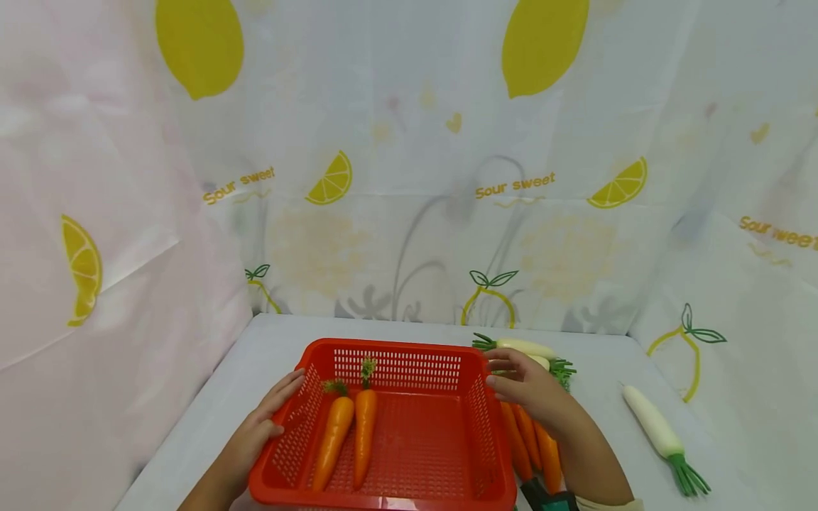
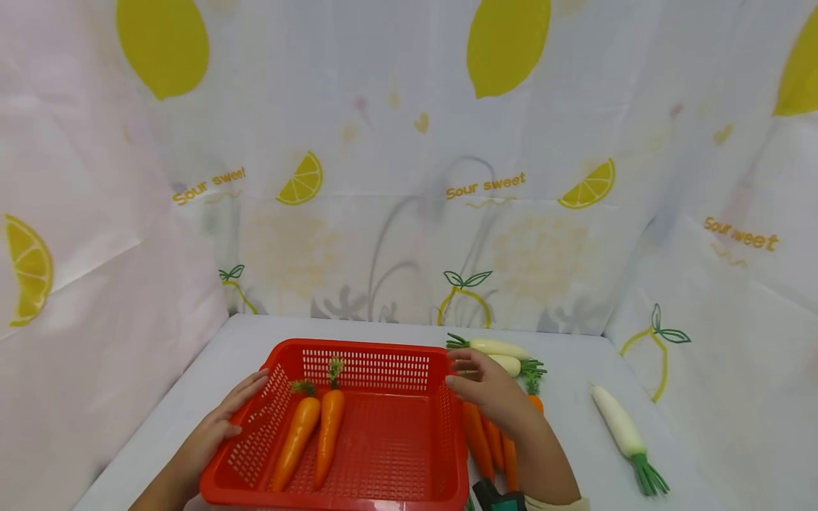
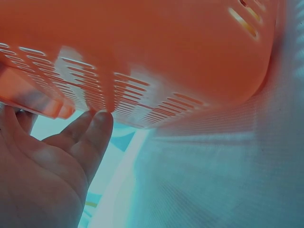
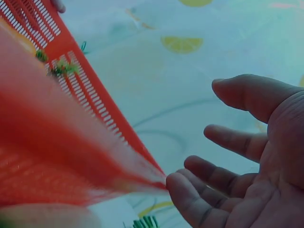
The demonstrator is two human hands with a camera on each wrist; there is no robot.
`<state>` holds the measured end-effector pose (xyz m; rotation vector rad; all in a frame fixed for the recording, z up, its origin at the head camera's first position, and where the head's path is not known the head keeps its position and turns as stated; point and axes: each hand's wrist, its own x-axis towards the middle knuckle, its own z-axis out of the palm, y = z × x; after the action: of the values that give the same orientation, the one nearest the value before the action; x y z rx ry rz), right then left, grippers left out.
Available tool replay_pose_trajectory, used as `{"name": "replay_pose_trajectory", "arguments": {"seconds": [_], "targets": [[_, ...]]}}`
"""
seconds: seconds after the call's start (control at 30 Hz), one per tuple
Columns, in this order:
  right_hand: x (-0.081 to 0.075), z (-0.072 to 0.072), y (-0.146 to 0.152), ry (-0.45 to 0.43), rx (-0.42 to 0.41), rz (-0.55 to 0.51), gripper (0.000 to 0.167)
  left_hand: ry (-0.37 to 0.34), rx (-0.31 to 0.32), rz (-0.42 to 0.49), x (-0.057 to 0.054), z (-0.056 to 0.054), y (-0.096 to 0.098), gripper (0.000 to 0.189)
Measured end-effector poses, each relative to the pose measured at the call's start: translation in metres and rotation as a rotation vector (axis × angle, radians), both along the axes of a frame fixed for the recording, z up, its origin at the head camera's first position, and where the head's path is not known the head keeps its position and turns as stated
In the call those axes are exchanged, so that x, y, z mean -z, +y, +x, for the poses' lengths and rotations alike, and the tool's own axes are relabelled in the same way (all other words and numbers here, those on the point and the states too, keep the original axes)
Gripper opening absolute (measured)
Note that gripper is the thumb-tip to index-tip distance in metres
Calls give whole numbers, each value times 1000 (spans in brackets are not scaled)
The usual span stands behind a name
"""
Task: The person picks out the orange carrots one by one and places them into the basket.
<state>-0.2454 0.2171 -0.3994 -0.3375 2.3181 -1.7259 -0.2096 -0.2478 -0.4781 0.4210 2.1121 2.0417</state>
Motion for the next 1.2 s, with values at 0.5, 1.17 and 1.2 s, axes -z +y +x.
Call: {"name": "replay_pose_trajectory", "arguments": {"seconds": [0.5,1.17,1.2], "targets": [[27,4,25,4,237,106,60,-21,-14,-13,-1,0,1,81],[49,7,60,-51,383,354,65,-13,-16,6,-1,0,2,80],[50,7,61,-53,387,359,65,-11,-15,5,-1,0,2,80]]}}
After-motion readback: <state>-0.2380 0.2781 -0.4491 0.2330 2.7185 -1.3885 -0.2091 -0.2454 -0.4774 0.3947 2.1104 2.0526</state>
